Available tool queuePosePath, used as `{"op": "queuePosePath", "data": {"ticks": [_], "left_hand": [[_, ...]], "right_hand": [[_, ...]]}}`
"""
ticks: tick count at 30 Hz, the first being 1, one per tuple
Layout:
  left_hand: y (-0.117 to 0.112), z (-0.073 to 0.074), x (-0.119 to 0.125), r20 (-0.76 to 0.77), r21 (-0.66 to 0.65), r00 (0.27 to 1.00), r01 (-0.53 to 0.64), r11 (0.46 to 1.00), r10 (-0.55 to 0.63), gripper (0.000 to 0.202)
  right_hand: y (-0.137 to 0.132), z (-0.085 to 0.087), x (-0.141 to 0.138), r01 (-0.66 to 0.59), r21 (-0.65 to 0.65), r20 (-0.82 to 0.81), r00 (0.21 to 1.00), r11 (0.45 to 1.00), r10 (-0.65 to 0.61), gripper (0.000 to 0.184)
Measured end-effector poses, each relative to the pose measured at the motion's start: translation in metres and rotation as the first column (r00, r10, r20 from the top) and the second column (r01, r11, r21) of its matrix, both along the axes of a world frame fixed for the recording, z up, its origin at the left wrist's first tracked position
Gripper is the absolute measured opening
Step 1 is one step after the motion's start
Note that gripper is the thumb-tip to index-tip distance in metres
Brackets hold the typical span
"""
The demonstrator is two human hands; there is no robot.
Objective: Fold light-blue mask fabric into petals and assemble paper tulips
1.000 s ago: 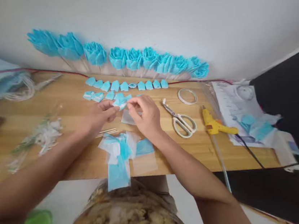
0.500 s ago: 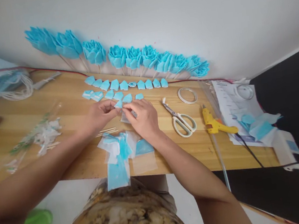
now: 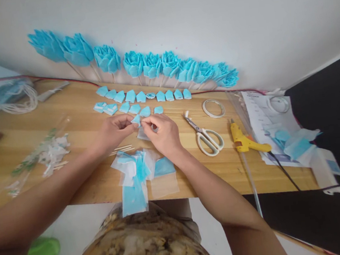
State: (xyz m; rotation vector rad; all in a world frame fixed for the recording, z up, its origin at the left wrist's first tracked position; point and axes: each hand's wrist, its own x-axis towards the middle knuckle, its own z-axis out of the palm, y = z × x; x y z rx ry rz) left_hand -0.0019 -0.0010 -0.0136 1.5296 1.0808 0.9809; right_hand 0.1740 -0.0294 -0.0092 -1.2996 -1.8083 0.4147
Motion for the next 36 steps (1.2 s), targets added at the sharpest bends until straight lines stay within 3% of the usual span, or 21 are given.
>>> {"op": "queuePosePath", "data": {"ticks": [17,36], "left_hand": [[0.0,0.002,0.0,0.017,-0.015,1.0,0.004,1.0,-0.004,0.019],[-0.001,0.01,0.0,0.056,-0.077,0.998,0.023,0.997,-0.019,0.024]], "right_hand": [[0.001,0.002,0.0,-0.016,-0.078,-0.058,0.998,0.997,0.012,0.017],[0.002,0.002,0.002,-0.047,-0.036,-0.039,0.998,0.998,0.045,0.015]]}}
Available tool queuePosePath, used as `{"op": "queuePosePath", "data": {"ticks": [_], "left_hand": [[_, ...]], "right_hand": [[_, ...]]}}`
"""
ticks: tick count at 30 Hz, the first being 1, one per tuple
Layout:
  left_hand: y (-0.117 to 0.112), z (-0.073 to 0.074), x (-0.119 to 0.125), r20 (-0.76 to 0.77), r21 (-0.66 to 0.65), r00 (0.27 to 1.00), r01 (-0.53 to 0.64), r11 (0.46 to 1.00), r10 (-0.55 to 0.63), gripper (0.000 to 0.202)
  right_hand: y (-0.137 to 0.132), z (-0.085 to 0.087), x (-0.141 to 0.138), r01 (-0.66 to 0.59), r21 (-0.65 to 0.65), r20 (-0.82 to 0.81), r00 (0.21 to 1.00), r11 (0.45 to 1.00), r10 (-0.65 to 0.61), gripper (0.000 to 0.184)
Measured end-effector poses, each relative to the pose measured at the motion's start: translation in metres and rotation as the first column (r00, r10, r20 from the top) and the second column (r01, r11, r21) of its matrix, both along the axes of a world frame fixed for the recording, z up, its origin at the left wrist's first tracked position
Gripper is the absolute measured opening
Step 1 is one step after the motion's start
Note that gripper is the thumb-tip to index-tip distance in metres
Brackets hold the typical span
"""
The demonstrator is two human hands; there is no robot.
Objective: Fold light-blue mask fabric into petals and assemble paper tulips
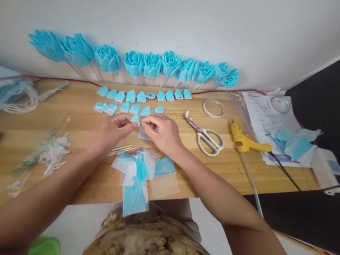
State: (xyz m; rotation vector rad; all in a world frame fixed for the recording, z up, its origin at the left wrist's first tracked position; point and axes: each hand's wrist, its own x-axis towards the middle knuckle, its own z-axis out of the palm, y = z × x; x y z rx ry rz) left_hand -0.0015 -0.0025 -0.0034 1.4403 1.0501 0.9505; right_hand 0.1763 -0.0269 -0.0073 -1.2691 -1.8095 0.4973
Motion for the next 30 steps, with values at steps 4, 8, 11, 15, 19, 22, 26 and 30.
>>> {"op": "queuePosePath", "data": {"ticks": [4,8,11,15,19,22,26,30], "left_hand": [[-0.0004,0.0008,-0.0001,0.017,-0.016,1.0,0.005,1.0,-0.004,0.023],[-0.0005,0.0,-0.0001,0.02,-0.016,1.0,0.004,1.0,-0.004,0.023],[-0.0001,-0.0001,-0.0001,0.017,-0.019,1.0,-0.002,1.0,0.002,0.024],[0.0004,0.0016,-0.0005,0.064,-0.043,0.998,0.006,0.999,-0.003,0.022],[0.0015,0.001,-0.0008,0.181,-0.1,0.983,0.02,0.995,-0.002,0.021],[0.0014,-0.0005,-0.0001,0.214,-0.118,0.977,0.046,0.992,-0.019,0.022],[-0.0014,0.0012,0.0008,0.16,-0.139,0.986,0.067,0.988,-0.045,0.024],[-0.0036,0.0054,0.0011,0.12,-0.142,0.99,0.098,0.985,-0.081,0.026]], "right_hand": [[-0.0003,-0.0003,0.0003,0.006,-0.009,0.015,1.0,1.0,-0.006,0.016],[-0.0006,-0.0004,0.0006,0.01,-0.002,0.014,1.0,1.0,-0.01,0.016],[-0.0011,0.0015,0.0004,0.008,-0.02,0.001,1.0,1.0,-0.008,0.017],[0.0004,0.0018,-0.0001,0.029,-0.121,-0.139,0.989,0.992,-0.046,0.012],[0.0049,-0.0024,0.0004,0.025,-0.304,-0.42,0.894,0.952,-0.158,0.022],[0.0071,-0.0046,0.0005,-0.178,-0.429,-0.582,0.804,0.886,-0.12,0.044],[0.0066,-0.0055,-0.0009,-0.258,-0.431,-0.622,0.779,0.865,-0.078,0.055],[0.0054,-0.0073,-0.0021,-0.156,-0.371,-0.531,0.844,0.916,-0.071,0.055]]}}
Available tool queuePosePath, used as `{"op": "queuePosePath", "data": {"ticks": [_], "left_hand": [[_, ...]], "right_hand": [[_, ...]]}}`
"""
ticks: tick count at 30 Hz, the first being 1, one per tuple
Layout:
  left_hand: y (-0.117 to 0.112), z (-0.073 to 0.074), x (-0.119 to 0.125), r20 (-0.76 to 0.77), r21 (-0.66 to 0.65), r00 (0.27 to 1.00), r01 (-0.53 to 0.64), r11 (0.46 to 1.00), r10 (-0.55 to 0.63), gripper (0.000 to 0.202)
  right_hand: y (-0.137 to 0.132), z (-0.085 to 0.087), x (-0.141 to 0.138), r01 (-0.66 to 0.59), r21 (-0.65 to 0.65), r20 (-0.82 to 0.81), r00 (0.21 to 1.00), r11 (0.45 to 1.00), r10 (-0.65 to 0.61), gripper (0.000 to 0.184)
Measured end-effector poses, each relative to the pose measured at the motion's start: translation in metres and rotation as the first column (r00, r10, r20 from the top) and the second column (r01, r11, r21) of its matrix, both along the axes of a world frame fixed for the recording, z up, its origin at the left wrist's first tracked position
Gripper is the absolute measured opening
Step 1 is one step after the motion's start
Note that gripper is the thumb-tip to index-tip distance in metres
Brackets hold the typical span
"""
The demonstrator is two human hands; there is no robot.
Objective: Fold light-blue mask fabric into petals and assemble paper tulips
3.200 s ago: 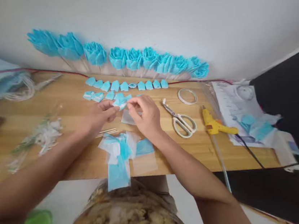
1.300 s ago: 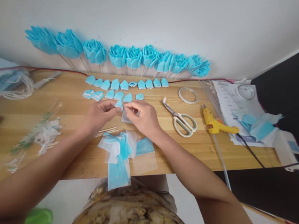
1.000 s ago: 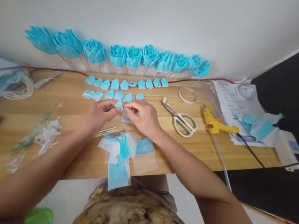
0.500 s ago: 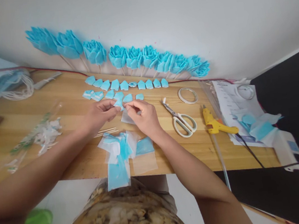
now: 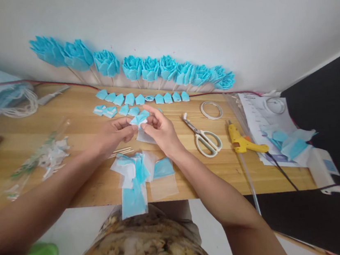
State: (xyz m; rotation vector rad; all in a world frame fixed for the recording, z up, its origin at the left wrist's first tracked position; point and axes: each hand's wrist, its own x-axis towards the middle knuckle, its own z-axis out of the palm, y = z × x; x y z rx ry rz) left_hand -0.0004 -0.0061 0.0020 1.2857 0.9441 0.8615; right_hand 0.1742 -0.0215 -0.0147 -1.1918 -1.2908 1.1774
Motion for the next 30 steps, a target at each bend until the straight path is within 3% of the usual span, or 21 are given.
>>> {"op": "queuePosePath", "data": {"ticks": [5,12,17,26,30], "left_hand": [[0.001,0.001,0.002,-0.018,0.007,1.0,-0.003,1.0,0.003,0.025],[0.001,0.001,0.002,-0.06,0.051,0.998,-0.005,0.999,0.008,0.024],[0.001,0.001,0.001,-0.053,0.062,0.999,0.006,0.998,-0.003,0.025],[0.004,-0.006,-0.002,0.029,-0.074,0.999,0.023,0.997,-0.021,0.029],[0.005,-0.009,-0.003,-0.003,-0.053,1.0,0.011,0.999,-0.011,0.026]], "right_hand": [[-0.001,-0.004,-0.003,0.0,0.105,0.11,0.994,0.994,-0.012,0.056],[-0.003,-0.002,-0.006,0.01,0.113,0.142,0.99,0.994,-0.027,0.057],[-0.002,-0.001,-0.003,-0.012,0.101,0.126,0.992,0.995,0.0,0.06],[0.004,-0.003,0.004,0.052,0.107,0.047,0.997,0.993,-0.057,0.054],[0.004,-0.004,0.004,0.029,0.109,0.058,0.998,0.994,-0.035,0.053]]}}
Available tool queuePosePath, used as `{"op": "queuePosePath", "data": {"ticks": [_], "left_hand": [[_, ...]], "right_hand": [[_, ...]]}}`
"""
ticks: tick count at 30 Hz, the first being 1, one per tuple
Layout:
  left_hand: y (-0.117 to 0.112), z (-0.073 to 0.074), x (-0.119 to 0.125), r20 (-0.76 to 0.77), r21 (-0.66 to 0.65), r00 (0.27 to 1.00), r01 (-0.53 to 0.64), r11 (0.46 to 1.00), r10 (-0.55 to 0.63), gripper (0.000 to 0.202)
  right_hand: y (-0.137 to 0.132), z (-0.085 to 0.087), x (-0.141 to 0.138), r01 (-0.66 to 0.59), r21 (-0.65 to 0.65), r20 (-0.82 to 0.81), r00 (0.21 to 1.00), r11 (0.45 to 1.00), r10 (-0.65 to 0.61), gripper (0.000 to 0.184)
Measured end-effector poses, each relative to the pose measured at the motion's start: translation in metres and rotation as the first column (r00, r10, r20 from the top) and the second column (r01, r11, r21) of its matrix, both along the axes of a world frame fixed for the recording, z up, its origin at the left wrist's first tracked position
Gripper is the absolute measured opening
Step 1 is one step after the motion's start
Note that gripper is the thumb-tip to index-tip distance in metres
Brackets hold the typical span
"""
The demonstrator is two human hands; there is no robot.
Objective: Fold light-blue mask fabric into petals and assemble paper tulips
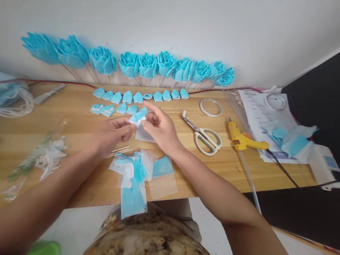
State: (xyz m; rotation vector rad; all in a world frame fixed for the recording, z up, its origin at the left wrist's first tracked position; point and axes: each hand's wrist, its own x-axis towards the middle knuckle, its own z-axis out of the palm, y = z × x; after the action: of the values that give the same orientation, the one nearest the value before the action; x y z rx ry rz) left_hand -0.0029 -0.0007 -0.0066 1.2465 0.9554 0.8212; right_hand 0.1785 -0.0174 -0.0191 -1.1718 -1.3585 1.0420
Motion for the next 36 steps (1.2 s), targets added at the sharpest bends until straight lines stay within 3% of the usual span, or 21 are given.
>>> {"op": "queuePosePath", "data": {"ticks": [3,7,9,11,14,18,31,36], "left_hand": [[0.001,-0.002,-0.001,-0.022,0.02,0.998,-0.063,0.998,0.064,0.027],[0.001,-0.001,-0.001,-0.031,0.026,0.993,-0.114,0.993,0.115,0.025],[0.0,0.001,0.0,-0.035,0.03,0.992,-0.118,0.993,0.119,0.025],[-0.001,0.002,0.001,-0.033,0.051,0.993,-0.114,0.992,0.116,0.024],[-0.001,0.003,0.001,-0.025,0.11,0.994,-0.103,0.989,0.107,0.023],[0.001,-0.001,0.002,-0.056,0.177,0.994,-0.087,0.98,0.099,0.023],[0.004,-0.011,0.0,-0.094,0.274,0.991,-0.063,0.96,0.092,0.021],[0.004,-0.011,0.0,-0.082,0.258,0.993,-0.064,0.964,0.088,0.022]], "right_hand": [[-0.002,0.003,-0.001,0.027,0.067,0.075,0.997,0.997,-0.032,0.046],[-0.008,0.013,-0.001,0.166,0.362,0.296,0.912,0.917,-0.282,0.024],[-0.01,0.015,-0.001,0.111,0.48,0.429,0.835,0.87,-0.343,0.012],[-0.012,0.015,-0.001,0.025,0.511,0.54,0.768,0.859,-0.344,0.013],[-0.012,0.011,-0.001,-0.029,0.488,0.625,0.709,0.872,-0.326,0.015],[-0.011,0.008,-0.002,-0.052,0.469,0.645,0.702,0.882,-0.301,0.016],[-0.01,0.014,0.0,-0.034,0.233,0.426,0.902,0.972,-0.07,0.018],[-0.01,0.017,0.0,-0.019,0.151,0.368,0.929,0.988,-0.039,0.018]]}}
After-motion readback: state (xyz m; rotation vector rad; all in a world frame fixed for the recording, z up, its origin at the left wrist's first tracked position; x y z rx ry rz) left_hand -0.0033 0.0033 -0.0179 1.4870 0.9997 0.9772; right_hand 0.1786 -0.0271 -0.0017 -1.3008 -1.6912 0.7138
